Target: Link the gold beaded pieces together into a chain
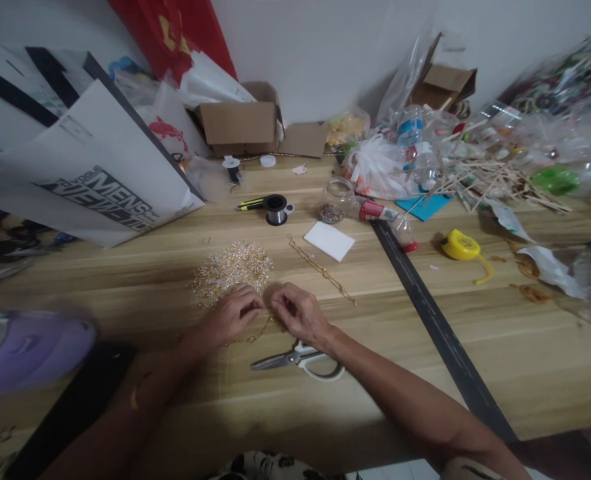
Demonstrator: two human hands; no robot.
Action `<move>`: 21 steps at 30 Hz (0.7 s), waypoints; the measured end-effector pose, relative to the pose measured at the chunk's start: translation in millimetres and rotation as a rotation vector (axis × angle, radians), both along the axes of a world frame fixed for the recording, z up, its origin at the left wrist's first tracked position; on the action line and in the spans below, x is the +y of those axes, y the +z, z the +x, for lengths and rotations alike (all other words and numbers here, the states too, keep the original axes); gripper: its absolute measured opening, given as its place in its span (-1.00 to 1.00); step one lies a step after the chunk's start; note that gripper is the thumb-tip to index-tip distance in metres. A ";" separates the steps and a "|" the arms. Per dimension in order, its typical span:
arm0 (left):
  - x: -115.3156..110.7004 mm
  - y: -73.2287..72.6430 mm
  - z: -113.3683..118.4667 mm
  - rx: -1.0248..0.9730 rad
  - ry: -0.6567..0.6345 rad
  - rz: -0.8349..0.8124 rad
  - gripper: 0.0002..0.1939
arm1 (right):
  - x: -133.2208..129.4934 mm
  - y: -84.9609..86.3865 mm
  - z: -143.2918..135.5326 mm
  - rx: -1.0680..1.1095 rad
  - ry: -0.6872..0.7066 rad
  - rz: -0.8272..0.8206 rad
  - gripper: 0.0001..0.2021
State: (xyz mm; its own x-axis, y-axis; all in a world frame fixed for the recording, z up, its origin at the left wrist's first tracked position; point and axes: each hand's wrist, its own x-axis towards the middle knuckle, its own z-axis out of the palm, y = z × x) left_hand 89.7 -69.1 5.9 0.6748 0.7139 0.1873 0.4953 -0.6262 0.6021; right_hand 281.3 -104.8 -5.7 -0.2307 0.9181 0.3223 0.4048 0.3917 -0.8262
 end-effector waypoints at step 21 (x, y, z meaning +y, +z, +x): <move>-4.2 -6.6 10.7 -0.334 0.257 -0.453 -0.96 | -2.3 -2.0 -1.0 -0.132 0.052 0.185 -0.92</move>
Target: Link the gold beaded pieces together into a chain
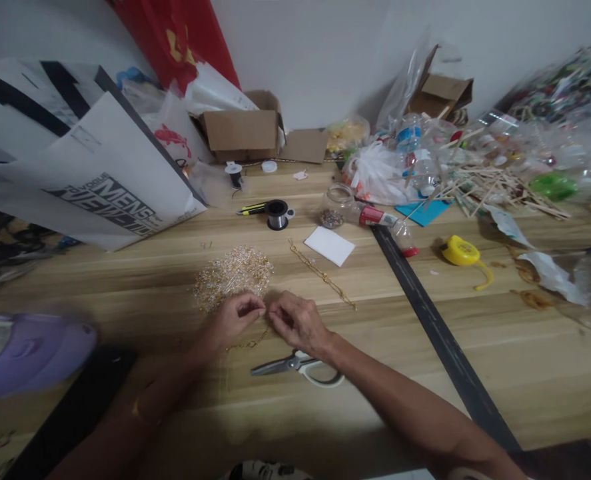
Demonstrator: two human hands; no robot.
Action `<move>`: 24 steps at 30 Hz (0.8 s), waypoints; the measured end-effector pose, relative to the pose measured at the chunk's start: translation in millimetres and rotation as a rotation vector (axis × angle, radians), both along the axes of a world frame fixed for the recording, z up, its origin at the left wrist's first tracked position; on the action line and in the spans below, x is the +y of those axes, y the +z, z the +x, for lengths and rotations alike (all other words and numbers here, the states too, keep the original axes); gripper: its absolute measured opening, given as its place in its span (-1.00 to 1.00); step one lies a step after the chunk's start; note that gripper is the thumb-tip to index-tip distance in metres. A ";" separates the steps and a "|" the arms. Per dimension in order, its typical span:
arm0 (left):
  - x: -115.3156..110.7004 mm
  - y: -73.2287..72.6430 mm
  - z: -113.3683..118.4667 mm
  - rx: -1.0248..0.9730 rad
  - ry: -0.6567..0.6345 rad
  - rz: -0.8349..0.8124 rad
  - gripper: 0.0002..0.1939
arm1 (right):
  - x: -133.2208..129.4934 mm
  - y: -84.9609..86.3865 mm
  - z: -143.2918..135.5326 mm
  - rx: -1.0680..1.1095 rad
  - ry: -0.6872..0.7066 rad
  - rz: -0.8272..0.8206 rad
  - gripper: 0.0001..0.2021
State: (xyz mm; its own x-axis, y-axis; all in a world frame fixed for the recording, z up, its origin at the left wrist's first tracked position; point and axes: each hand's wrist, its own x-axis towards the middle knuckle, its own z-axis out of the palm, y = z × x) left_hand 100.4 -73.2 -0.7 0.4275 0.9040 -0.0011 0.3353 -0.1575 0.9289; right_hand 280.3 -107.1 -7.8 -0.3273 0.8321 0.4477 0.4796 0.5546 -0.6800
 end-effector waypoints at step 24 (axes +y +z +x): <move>-2.7 -2.0 0.7 0.020 0.050 0.065 -0.96 | -0.5 -0.4 -0.1 -0.014 0.029 0.032 -0.93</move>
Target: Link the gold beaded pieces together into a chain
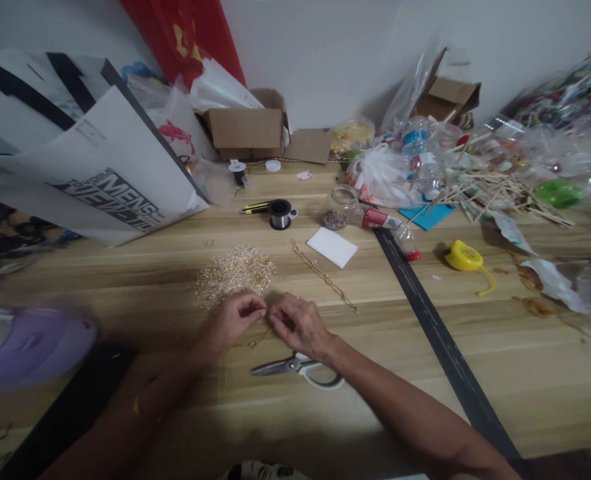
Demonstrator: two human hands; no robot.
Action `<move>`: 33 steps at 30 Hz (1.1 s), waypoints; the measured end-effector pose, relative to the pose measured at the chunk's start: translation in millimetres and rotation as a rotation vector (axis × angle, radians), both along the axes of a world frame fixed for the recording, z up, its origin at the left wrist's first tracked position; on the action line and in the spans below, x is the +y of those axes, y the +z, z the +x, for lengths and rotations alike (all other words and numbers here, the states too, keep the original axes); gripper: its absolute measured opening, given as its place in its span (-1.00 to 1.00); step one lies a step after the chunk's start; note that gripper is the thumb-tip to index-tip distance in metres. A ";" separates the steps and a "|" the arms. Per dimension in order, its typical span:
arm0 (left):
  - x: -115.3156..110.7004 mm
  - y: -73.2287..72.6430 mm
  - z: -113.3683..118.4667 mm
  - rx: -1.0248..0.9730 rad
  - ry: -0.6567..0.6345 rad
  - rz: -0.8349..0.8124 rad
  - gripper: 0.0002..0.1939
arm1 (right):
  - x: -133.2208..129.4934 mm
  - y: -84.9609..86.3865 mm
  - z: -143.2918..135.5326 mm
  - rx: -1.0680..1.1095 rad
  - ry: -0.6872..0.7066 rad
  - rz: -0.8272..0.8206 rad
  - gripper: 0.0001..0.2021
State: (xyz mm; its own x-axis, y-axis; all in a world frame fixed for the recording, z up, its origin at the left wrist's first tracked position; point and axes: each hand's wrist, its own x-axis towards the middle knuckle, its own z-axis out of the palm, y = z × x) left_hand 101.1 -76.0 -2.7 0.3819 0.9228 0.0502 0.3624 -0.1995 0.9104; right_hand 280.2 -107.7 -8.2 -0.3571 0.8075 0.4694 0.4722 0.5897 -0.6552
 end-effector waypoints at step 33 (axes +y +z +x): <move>-4.2 4.7 0.7 0.048 -0.008 0.024 -0.93 | 0.0 -0.7 -1.9 -0.021 -0.016 -0.014 -0.93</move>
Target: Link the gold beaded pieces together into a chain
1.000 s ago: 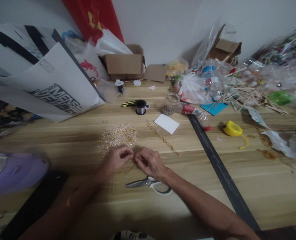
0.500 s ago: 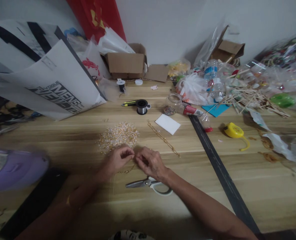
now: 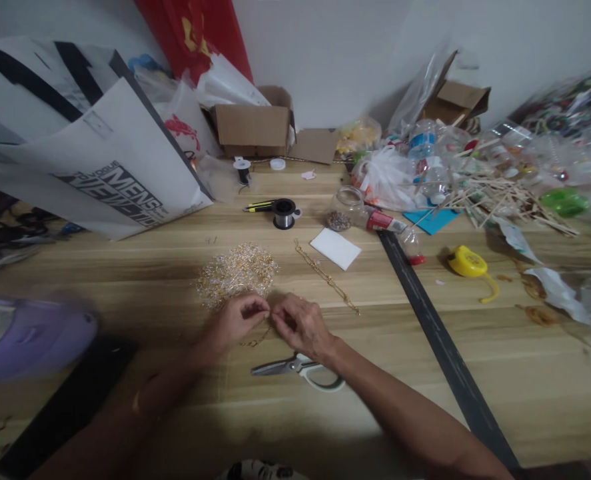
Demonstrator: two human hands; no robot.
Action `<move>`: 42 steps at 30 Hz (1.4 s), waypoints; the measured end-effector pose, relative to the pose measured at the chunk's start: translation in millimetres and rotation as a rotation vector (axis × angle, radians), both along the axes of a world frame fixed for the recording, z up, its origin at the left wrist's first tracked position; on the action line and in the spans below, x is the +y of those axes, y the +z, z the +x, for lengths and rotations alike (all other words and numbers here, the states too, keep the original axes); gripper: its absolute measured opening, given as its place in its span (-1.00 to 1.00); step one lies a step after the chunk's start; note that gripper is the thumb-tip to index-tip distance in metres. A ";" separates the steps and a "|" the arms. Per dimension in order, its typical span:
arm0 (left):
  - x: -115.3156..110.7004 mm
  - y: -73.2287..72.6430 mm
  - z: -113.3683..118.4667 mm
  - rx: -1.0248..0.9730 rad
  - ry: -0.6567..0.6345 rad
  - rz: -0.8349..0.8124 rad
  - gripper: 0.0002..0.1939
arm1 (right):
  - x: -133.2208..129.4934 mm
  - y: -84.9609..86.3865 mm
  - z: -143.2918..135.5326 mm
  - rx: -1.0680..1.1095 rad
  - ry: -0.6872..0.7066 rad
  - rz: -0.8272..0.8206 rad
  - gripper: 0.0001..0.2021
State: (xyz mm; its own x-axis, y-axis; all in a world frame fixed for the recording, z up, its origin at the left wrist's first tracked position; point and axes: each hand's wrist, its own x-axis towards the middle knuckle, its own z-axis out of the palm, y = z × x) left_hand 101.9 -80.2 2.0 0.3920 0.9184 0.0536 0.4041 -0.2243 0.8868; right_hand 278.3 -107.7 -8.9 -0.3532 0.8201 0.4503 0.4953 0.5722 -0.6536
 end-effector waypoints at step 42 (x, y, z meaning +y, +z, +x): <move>-3.2 7.1 -0.6 0.026 -0.059 0.280 -0.91 | 5.5 3.5 1.7 0.235 0.021 -0.396 -0.83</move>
State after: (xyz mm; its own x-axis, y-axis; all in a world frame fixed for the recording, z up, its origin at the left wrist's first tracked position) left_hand 101.3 -83.4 9.1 0.4485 0.8450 0.2913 0.4052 -0.4827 0.7764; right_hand 280.0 -102.1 -5.4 -0.2972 0.9389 0.1736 0.2987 0.2641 -0.9171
